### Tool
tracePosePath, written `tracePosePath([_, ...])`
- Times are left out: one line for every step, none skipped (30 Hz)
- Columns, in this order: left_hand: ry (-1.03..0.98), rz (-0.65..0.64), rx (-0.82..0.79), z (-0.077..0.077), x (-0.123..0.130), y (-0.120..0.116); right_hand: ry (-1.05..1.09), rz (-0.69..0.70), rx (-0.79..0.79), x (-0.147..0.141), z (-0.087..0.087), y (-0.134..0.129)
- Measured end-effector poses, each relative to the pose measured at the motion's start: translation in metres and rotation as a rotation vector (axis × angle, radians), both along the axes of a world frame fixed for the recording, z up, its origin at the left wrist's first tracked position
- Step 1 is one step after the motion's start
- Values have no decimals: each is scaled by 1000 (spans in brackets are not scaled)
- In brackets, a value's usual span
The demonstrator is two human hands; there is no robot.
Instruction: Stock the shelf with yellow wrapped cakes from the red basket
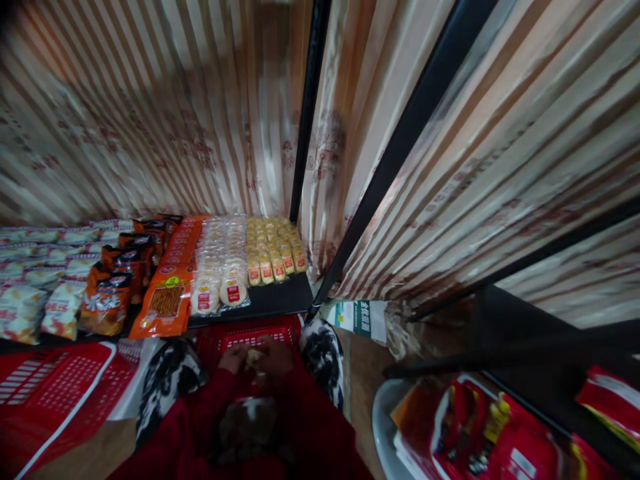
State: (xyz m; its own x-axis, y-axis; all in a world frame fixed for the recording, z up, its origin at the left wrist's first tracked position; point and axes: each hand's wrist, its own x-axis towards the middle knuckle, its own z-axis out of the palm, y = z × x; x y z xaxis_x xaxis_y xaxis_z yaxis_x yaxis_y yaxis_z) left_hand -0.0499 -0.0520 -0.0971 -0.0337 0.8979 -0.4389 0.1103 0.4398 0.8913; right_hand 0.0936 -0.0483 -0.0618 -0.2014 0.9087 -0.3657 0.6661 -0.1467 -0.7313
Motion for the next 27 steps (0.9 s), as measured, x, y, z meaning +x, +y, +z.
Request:
tracePosePath([-23, 35, -27, 0, 0, 0, 13, -13, 5, 3, 3, 0])
tracePosePath([-49, 72, -53, 0, -1, 1, 35, -29, 3, 7, 6, 0])
tracePosePath([-75, 105, -74, 1, -1, 1, 70, -47, -6, 9, 9, 1])
tracePosePath([-101, 134, -88, 2, -2, 1, 116, -61, -17, 12, 11, 1])
tracePosePath([-126, 157, -98, 3, -2, 2, 166, -69, -29, 14, 13, 2])
tracePosePath([-151, 175, -108, 5, -3, 2, 214, -78, -41, 17, 14, 3])
tracePosePath([-176, 189, -116, 7, -3, 3, 257, -87, -49, 19, 16, 4])
tracePosePath([-201, 199, -123, 9, -3, 3, 297, -95, -52, 21, 16, 5])
tracePosePath([-226, 206, -128, 11, -3, 4, 333, -104, -49, 23, 17, 6])
tracePosePath([-250, 213, -133, 13, -3, 4, 368, -113, -41, 25, 17, 8])
tracePosePath([-274, 220, -134, 16, -3, 5, 403, -123, -30, 26, 17, 9])
tracePosePath([-297, 229, -134, 19, -2, 5, 439, -132, -18, 27, 17, 11])
tracePosePath([-320, 236, -132, 22, -2, 5, 476, -146, -5, 28, 17, 13])
tracePosePath([-344, 241, -130, 24, -1, 4, 509, -166, 9, 28, 17, 15])
tracePosePath([-367, 246, -128, 26, -1, 4, 542, -189, 23, 28, 17, 17])
tracePosePath([-388, 251, -126, 28, 0, 3, 575, -211, 38, 27, 17, 19])
tracePosePath([-408, 256, -124, 29, 0, 2, 606, -233, 54, 26, 18, 21])
tracePosePath([-426, 263, -123, 30, 0, 1, 634, -254, 70, 25, 19, 23])
tracePosePath([-441, 271, -120, 31, 0, 0, 660, -274, 84, 24, 20, 24])
tracePosePath([-452, 276, -120, 31, 1, -1, 685, -293, 95, 23, 22, 26])
tracePosePath([-465, 280, -121, 31, 1, -2, 708, -311, 106, 21, 24, 27])
tracePosePath([-482, 281, -124, 32, 1, -3, 730, -331, 117, 20, 27, 28])
tracePosePath([-503, 279, -129, 33, 1, -3, 751, -351, 127, 20, 29, 29])
tracePosePath([-527, 274, -134, 35, 2, -4, 771, -369, 134, 19, 31, 29])
tracePosePath([-553, 270, -136, 38, 3, -4, 790, -389, 140, 18, 33, 30])
tracePosePath([-576, 271, -133, 41, 4, -4, 808, -411, 145, 17, 35, 30])
tracePosePath([-592, 275, -124, 45, 5, -5, 826, -436, 150, 16, 37, 31])
